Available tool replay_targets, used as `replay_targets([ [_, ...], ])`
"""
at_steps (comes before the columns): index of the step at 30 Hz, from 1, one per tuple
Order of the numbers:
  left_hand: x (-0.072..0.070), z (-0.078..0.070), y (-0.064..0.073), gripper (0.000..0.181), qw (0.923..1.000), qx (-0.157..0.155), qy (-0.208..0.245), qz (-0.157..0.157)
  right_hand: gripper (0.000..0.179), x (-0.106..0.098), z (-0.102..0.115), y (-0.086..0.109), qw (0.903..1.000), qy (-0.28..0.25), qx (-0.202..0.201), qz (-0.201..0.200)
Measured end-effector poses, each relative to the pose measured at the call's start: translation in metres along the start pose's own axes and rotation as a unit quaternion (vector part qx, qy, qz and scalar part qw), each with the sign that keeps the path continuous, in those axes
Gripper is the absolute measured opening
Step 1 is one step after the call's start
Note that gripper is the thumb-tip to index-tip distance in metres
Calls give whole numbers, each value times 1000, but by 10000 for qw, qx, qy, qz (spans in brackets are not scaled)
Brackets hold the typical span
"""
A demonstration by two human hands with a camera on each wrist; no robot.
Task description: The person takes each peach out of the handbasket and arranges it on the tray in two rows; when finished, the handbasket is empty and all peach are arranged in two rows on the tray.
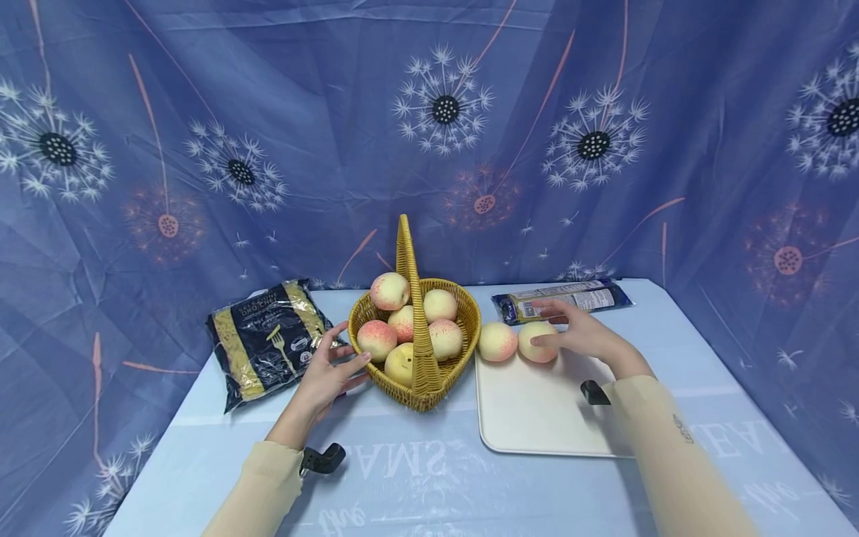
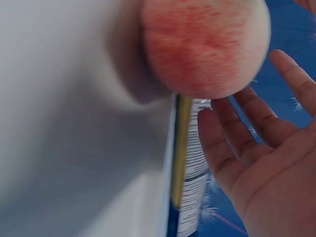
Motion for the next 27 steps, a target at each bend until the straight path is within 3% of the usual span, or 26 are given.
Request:
replay_targets([
  [13, -2, 1, -1, 86, 10000, -34, 16, -30, 75, -10, 57, -38, 9990, 116, -431, 91],
  [27, -2, 0, -1, 84, 9999, -26, 100, -34, 66, 31, 130, -104, 9946, -150, -916, 454],
])
Point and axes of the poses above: each hand's wrist, its own y-axis away from the middle knuckle, its own x-axis out of the palm, z = x × y, the point moved 4 cm from there along -y, towards the middle knuckle, and after that the axes turned 5 degrees about z, right-handed, at the moved point
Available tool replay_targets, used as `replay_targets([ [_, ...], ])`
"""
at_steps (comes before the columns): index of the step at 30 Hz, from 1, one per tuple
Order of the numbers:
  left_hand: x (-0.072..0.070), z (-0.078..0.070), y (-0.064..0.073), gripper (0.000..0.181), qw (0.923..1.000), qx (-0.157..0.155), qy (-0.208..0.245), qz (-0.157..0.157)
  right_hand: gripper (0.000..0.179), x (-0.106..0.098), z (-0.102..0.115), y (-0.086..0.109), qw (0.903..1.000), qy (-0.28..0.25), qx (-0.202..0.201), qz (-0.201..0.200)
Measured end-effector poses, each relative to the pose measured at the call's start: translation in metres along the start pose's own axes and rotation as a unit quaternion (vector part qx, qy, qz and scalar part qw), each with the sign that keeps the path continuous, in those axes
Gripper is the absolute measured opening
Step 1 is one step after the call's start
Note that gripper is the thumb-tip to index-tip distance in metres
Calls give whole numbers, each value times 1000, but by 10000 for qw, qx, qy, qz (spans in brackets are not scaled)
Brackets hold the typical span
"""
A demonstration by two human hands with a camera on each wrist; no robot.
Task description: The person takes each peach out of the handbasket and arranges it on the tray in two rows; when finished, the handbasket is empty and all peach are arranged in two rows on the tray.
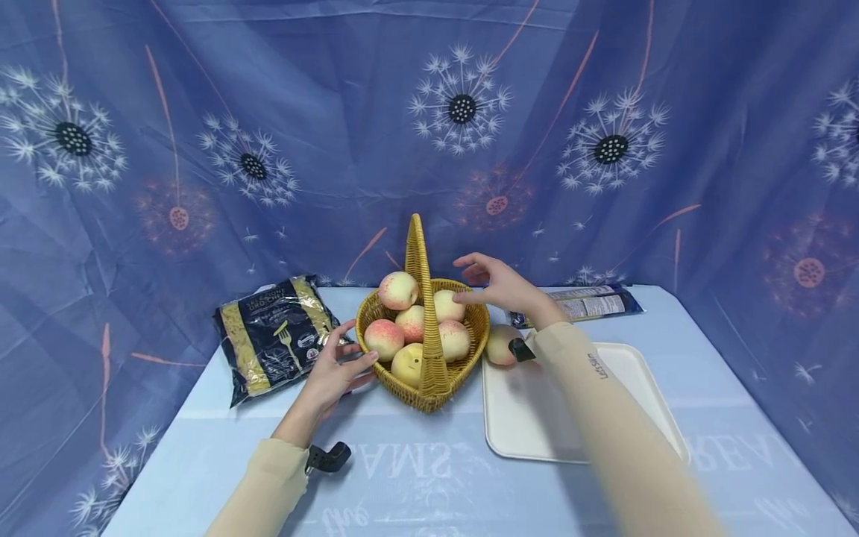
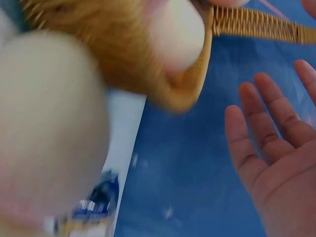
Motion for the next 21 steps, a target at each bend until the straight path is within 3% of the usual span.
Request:
replay_targets([
  [13, 0, -1, 0, 84, 10000, -26, -39, -19, 60, 35, 30, -56, 9989, 191, -207, 372],
  [21, 0, 0, 0, 84, 10000, -33, -28, -58, 69, 51, 36, -70, 9975, 543, -142, 435],
])
Point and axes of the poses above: each hand's wrist, its own y-axis away from the middle knuckle, its own x-axis out of the palm, z = x × y, the point moved 4 cm from there along -y, towards the middle knuckle, and after that the axes turned 5 degrees about z, right-handed, at the moved point
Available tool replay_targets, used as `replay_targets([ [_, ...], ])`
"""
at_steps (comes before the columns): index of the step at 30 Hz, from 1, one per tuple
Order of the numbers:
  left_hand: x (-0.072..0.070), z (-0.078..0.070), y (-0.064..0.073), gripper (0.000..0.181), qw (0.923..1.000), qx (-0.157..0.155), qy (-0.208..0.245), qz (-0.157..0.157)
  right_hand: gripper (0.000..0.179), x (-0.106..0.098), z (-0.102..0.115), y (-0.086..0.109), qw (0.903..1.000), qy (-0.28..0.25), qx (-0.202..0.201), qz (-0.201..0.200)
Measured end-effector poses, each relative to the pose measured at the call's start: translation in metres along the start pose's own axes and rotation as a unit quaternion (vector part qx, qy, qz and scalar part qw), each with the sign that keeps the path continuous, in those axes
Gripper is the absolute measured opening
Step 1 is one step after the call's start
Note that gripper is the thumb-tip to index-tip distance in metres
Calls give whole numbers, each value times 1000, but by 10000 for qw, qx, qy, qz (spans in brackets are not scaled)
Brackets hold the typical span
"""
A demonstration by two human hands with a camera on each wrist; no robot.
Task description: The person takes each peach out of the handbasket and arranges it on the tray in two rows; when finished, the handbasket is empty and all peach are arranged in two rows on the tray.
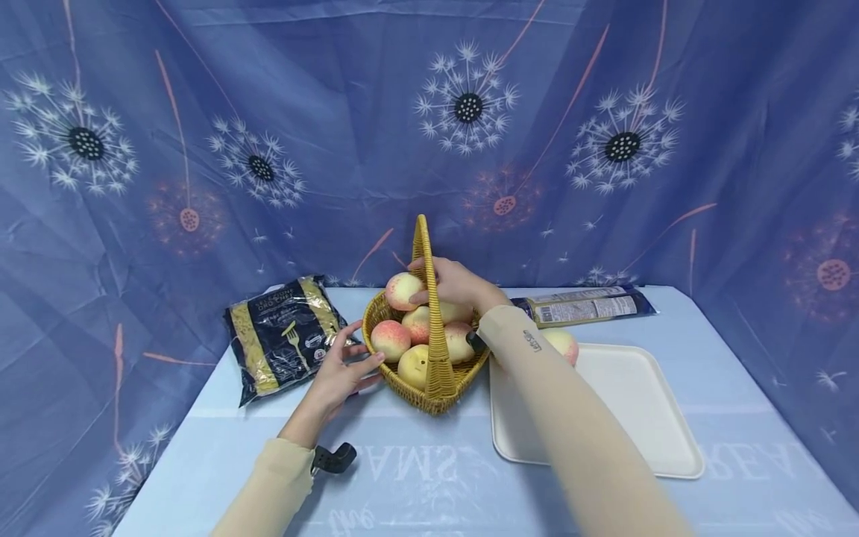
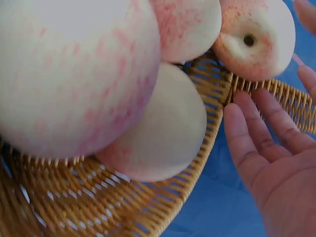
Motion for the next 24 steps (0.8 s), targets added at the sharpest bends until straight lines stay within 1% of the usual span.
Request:
replay_targets([
  [4, 1, -1, 0, 83, 10000, 29, 26, 16, 74, 4, 5, -4, 9998, 187, -37, -16],
  [5, 1, -1, 0, 83, 10000, 32, 32, 11, 75, 5, 5, -4, 9999, 165, -17, -11],
  [8, 1, 0, -1, 83, 10000, 33, 25, -10, 75, 9, 4, -5, 9999, -65, 125, 43],
  [13, 0, 0, 0, 83, 10000, 28, 22, 42, 73, 17, -1, -9, 9986, -371, 365, 89],
  [19, 0, 0, -1, 83, 10000, 46, 24, 52, 76, 22, -6, -11, 9949, -889, 470, 116],
  [21, 0, 0, -1, 82, 10000, 49, 13, 42, 76, 22, -5, -13, 9950, -904, 415, 91],
  [24, 0, 1, -2, 83, 10000, 52, 2, 41, 76, 22, -4, -15, 9970, -702, 317, 11],
])
Point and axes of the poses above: each hand's wrist, its own y-axis away from the middle knuckle, its own x-axis out of the palm, z = x × y, the point moved 4 cm from there along -y, towards the middle knuckle, and after that the axes turned 5 degrees about z, right-handed, at the moved point
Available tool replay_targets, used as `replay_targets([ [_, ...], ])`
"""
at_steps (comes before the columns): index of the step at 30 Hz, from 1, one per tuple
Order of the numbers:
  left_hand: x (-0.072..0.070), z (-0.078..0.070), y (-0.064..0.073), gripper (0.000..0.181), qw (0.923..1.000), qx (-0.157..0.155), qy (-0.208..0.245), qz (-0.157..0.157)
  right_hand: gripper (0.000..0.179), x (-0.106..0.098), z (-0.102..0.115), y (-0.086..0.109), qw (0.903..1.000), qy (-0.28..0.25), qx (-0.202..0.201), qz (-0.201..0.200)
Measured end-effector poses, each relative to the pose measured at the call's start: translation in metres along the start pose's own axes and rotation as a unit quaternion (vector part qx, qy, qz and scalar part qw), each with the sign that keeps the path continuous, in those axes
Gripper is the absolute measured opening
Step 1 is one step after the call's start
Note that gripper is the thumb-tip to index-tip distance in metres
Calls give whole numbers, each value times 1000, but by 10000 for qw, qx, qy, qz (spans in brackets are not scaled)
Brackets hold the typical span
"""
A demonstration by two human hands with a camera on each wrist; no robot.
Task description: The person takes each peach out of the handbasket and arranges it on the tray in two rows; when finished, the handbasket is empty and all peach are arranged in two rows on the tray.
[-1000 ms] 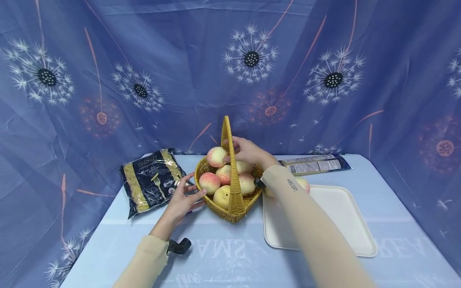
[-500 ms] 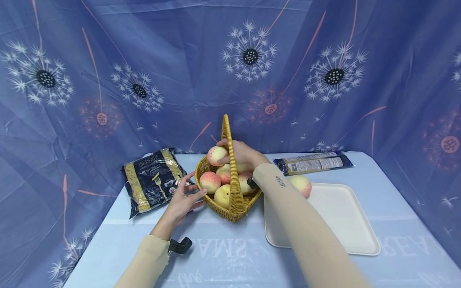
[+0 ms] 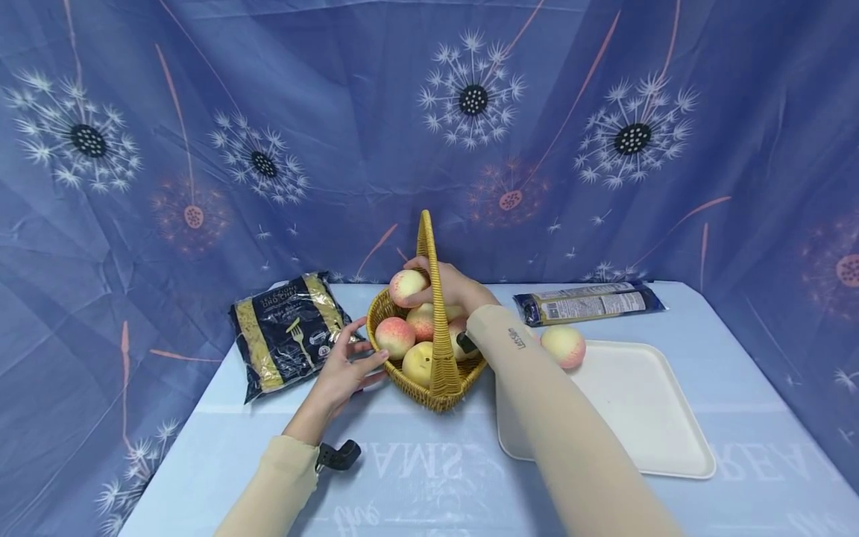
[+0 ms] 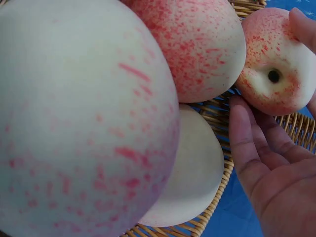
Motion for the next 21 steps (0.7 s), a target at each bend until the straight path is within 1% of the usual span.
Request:
replay_targets([
  [3, 0, 0, 0, 83, 10000, 6, 2, 9, 78, 0, 2, -1, 9999, 145, -58, -33],
  [10, -1, 0, -1, 83, 10000, -15, -4, -29, 73, -2, 4, 1, 9999, 58, -111, -17],
  [14, 0, 0, -1, 83, 10000, -38, 6, 0, 68, -3, 4, 5, 9999, 70, -67, 87],
  [17, 1, 0, -1, 83, 10000, -48, 12, 2, 66, -6, 4, 7, 9995, 233, -8, 196],
  [21, 0, 0, 0, 83, 10000, -39, -11, -36, 65, -10, 7, 9, 9982, 525, -165, 218],
])
Point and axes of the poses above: each hand's wrist, its own y-axis away from the middle knuckle, its own x-axis out of the palm, z = x × y, the point moved 4 cm from there along -y, towards the middle knuckle, and after that the axes turned 5 degrees about z, right-handed, at the moved point
